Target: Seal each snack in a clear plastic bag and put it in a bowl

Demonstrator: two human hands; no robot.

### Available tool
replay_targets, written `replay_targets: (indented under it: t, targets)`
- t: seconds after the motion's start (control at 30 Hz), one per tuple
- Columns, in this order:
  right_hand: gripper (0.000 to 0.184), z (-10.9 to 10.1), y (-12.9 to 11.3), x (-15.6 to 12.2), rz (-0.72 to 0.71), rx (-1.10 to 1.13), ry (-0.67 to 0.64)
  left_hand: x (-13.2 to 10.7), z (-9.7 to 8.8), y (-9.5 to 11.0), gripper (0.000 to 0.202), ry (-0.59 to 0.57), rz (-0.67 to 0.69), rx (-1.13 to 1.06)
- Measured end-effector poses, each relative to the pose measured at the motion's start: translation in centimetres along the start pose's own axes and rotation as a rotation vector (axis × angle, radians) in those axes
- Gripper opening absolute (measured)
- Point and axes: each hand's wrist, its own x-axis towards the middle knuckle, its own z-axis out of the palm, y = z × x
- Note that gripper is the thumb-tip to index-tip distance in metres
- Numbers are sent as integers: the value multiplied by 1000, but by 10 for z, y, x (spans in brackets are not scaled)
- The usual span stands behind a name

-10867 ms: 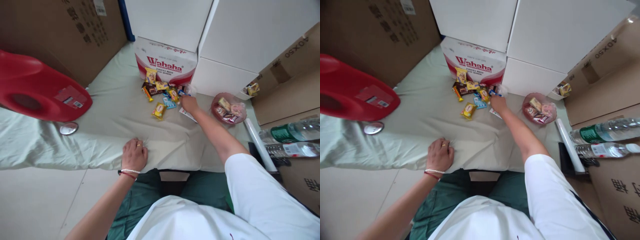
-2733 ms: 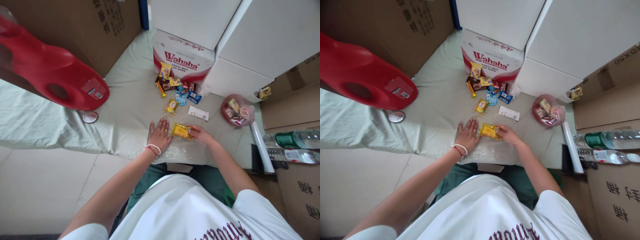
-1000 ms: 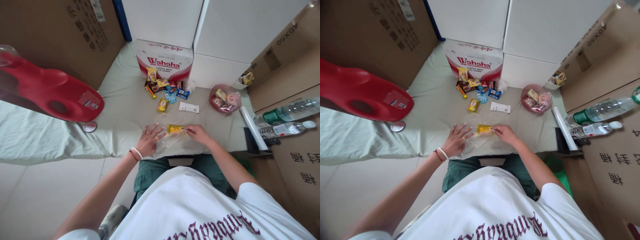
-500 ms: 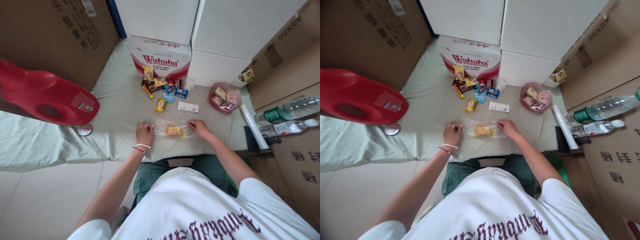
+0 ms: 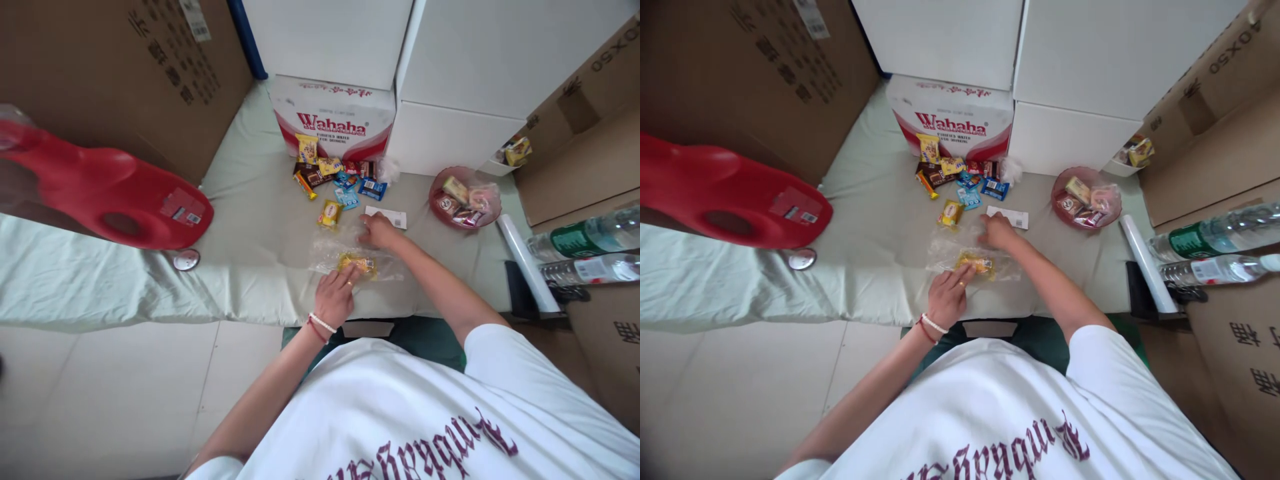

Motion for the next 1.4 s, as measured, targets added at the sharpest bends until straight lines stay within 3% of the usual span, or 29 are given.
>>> replay_targets:
  t: [0.13,0.23,0.3,0.37,0.5,0.6,0.7,0.8,0.93,1.03,1.13,1.2,1.33,1.4]
  targets:
    - [20,-4,-7,-9,-55,181,-94,27,9,3,62,-107,-68,50]
    - [27,-2,-16,-42,-263,362,-107,32,14,-2,57,-102,-89,7]
    - [32,6,-23,-67,-397,339,-134,30,18,-9,51,-86,-116,-83]
    - [37,18,-27,-89,-439,231,-141,26,22,-19,44,-55,-150,-238]
    - [50,42,-31,-111,-379,12,-104,16,21,-49,39,147,-371,-489]
    - [53,50,-35,-113,-341,-61,-88,15,10,-71,46,341,-594,-390]
    - [53,51,-39,-112,-321,-42,-61,22,1,-81,46,419,-709,-233]
    - [50,51,-40,-110,-317,-7,-57,33,1,-70,35,308,-652,-216]
    - [50,53,-36,-109,-378,17,-47,47,7,-34,13,212,-526,-263]
    - [48,51,-30,-113,-483,85,-11,57,9,-7,18,150,-319,-270]
    - [29,43,-20,-123,-567,238,-34,59,11,8,29,55,-188,-198]
    - [21,38,-11,-131,-469,330,29,55,13,12,37,24,-149,-137]
    - [28,36,3,-144,59,163,387,39,21,15,58,15,-83,-40]
    - [27,37,5,-148,197,64,364,33,25,17,64,15,-82,7]
